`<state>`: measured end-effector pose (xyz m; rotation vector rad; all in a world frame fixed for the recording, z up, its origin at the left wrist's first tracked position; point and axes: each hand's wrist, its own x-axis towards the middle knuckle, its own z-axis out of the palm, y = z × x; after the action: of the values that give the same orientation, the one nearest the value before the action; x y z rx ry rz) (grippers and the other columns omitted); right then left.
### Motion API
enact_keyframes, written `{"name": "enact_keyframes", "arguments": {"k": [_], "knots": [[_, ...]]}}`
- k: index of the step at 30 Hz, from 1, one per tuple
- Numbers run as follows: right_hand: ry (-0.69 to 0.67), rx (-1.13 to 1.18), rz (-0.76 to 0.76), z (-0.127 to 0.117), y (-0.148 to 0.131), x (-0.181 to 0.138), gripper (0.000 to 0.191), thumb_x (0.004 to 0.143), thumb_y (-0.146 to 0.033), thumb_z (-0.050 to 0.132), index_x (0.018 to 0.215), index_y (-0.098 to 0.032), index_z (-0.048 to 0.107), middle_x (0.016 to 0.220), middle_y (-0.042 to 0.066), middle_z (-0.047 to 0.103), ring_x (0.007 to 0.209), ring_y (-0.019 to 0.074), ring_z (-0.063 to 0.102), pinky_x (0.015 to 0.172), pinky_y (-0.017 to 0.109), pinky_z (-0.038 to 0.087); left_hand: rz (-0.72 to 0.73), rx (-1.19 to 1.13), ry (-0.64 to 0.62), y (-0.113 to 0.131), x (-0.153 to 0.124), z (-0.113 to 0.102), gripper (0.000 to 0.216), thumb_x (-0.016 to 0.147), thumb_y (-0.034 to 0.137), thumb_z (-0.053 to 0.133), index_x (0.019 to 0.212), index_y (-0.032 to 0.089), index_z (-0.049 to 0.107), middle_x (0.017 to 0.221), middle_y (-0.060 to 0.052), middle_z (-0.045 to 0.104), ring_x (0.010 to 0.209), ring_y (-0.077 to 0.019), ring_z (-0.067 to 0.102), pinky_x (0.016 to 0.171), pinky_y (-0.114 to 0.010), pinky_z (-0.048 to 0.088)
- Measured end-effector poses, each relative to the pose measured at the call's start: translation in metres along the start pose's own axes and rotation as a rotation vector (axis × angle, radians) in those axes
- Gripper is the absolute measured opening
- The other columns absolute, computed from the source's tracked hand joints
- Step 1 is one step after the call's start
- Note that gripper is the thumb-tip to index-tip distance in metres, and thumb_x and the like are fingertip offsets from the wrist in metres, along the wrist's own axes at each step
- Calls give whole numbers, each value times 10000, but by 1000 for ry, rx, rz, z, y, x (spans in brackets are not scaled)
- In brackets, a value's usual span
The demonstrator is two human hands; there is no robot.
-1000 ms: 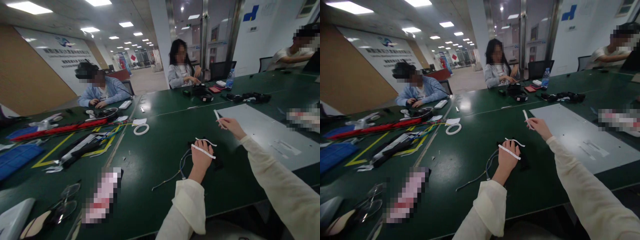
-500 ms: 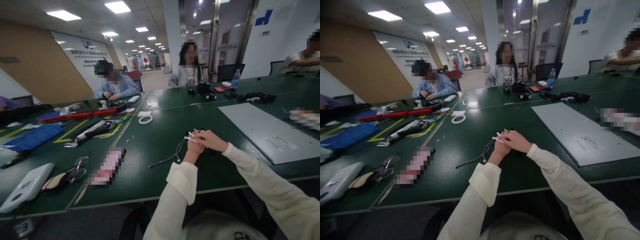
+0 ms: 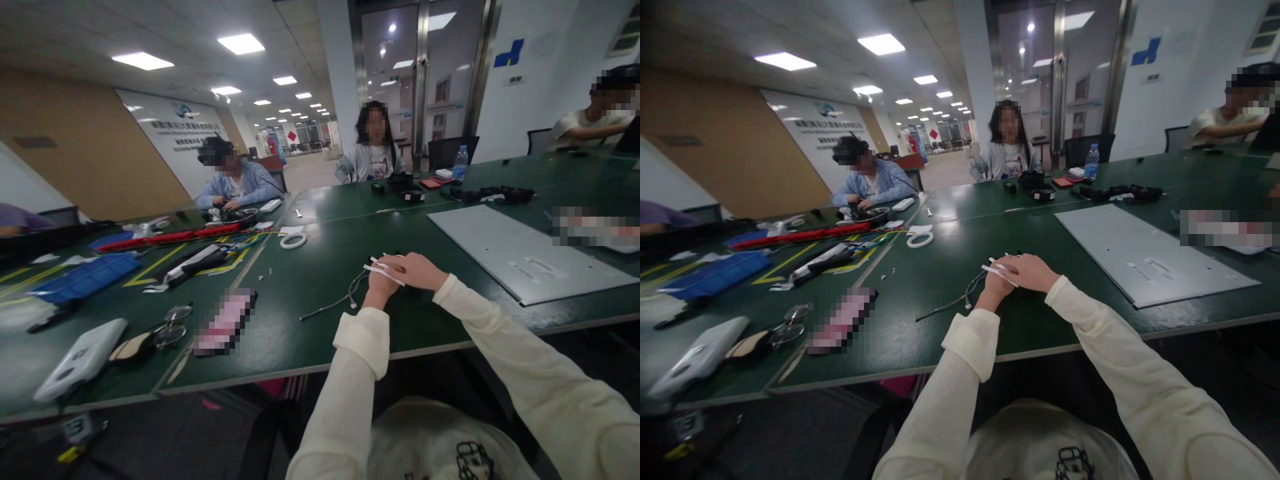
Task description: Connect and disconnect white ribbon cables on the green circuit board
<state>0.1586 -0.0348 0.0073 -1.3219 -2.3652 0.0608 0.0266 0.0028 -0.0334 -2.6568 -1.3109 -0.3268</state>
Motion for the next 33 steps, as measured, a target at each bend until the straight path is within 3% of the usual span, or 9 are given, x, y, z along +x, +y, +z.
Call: {"name": "enact_keyframes", "arguments": {"k": [4,7,9,11,12,15,20,33], "knots": [[231,124,300,-15,61,0,482,999,-422,307,1373,-212,526,761,41,693,694,171,630,715,274,472,-28,9,80,3,-2,-3,404,993,345,280,1132,151,606,1123,-137,611,1043,-239,555,925,-413,416],[310,-88,643,-17,123,-12,468,950,-380,404,1331,-149,546,1083,152,672,1020,272,610,898,415,450,-78,50,124,6,-4,-3,435,998,377,265,1097,139,616,1081,-136,603,1008,-243,552,898,-417,412],[350,-248,923,-9,160,-28,512,930,-406,413,1360,-145,513,1377,221,484,1268,378,431,967,586,359,-117,69,146,7,-6,-4,450,994,400,274,1079,131,624,1076,-136,594,1000,-249,548,890,-420,408],[286,-285,1111,3,191,-46,544,926,-428,384,1390,-161,483,1493,236,326,1368,420,271,980,699,250,-141,83,170,7,-7,-5,466,990,425,280,1068,130,632,1084,-136,585,999,-255,543,887,-422,406],[244,-269,1179,9,203,-54,548,925,-446,361,1371,-163,506,1493,242,320,1378,428,246,983,727,203,-145,90,178,6,-8,-5,474,987,437,284,1062,129,636,1085,-138,583,1004,-260,540,886,-424,404],[126,-203,1220,23,227,-66,561,919,-476,312,1314,-170,568,1463,246,360,1370,439,259,998,743,126,-146,107,179,5,-8,-6,502,981,468,288,1050,120,643,1075,-147,583,1018,-270,531,883,-422,404],[95,-212,1220,27,237,-63,588,933,-469,248,1356,-179,535,1503,215,318,1388,429,227,1032,715,85,-117,104,144,2,-8,-8,504,978,480,298,1049,118,641,1062,-153,598,1015,-272,537,880,-424,404],[30,-192,1095,29,206,-58,614,938,-483,233,1427,-177,443,1540,167,272,1399,432,189,1064,673,122,-23,147,127,0,-6,-14,555,969,541,274,1050,123,630,1028,-148,638,993,-274,560,872,-416,378]]}}
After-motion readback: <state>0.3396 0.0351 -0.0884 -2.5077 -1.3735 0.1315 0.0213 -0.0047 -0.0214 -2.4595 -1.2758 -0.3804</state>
